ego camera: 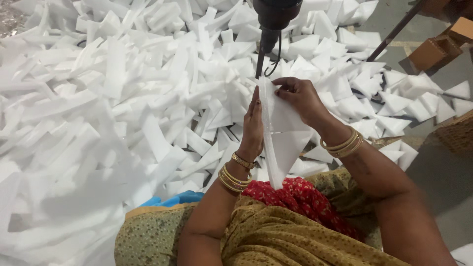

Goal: The person sits on the floor and repeatedly picks up rectangular white foam pieces from a large pile. They fold each piece in half by hand and place it back onto the pile. The process is continuous and repetitive throughout the clip.

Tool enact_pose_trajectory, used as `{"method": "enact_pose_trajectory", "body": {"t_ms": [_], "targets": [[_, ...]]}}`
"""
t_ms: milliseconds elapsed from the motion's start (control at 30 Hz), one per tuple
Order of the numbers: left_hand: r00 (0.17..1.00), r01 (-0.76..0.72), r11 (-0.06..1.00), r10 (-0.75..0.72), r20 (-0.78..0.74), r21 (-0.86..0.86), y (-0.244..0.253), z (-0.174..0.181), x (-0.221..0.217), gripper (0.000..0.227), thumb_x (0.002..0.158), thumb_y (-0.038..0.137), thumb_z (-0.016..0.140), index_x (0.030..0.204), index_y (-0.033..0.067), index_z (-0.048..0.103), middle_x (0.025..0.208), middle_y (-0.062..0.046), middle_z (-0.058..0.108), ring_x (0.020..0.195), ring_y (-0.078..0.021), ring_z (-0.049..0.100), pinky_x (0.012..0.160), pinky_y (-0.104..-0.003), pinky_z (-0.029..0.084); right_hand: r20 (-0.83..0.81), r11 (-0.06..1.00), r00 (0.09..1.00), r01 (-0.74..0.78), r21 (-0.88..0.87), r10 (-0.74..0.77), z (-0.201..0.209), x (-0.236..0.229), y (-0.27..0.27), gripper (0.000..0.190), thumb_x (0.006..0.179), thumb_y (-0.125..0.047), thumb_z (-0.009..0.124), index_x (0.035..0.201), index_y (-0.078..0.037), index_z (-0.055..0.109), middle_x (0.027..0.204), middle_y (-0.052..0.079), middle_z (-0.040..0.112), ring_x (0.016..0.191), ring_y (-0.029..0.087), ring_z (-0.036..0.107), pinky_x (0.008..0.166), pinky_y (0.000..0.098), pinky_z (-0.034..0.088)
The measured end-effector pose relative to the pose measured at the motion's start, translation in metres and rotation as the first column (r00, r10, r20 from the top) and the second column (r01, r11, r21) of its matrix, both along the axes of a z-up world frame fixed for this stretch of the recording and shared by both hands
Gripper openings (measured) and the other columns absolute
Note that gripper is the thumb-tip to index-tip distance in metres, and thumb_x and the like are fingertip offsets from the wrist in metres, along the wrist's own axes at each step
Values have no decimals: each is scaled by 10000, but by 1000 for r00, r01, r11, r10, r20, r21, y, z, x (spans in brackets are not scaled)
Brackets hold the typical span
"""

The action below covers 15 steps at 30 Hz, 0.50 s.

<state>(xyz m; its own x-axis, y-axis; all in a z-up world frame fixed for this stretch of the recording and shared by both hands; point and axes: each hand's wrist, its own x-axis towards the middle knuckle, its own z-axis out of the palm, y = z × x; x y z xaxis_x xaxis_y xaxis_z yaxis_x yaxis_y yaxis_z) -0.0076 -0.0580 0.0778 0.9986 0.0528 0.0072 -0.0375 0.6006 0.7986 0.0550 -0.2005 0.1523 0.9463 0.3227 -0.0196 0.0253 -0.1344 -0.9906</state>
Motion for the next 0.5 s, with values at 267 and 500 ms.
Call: {"method": "enact_pose_trajectory", "body": {"t_ms": [267, 500], "targets": [[993, -100, 979, 87, 80, 176, 3, -15, -13, 521, 1109, 221, 331, 1606, 67, 305, 1650, -108, 362, 1482, -191, 382, 1193, -309, 331, 72, 999, 997, -17, 33, 14, -27, -8, 4, 280, 952, -6, 683, 1224, 57, 681, 947, 36, 675, 790, 97, 617, 669, 241, 540], [999, 26, 932, -34, 17, 361, 25, -12, -18, 671, 1087, 355, 447, 1653, 92, 198, 1659, -115, 289, 1490, -198, 324, 1198, -312, 279, 18, 1000, 1000, -3, -22, 3, -52, 9, 4, 294, 929, -7, 685, 1221, 29, 677, 950, 39, 686, 792, 102, 629, 661, 233, 543]]}}
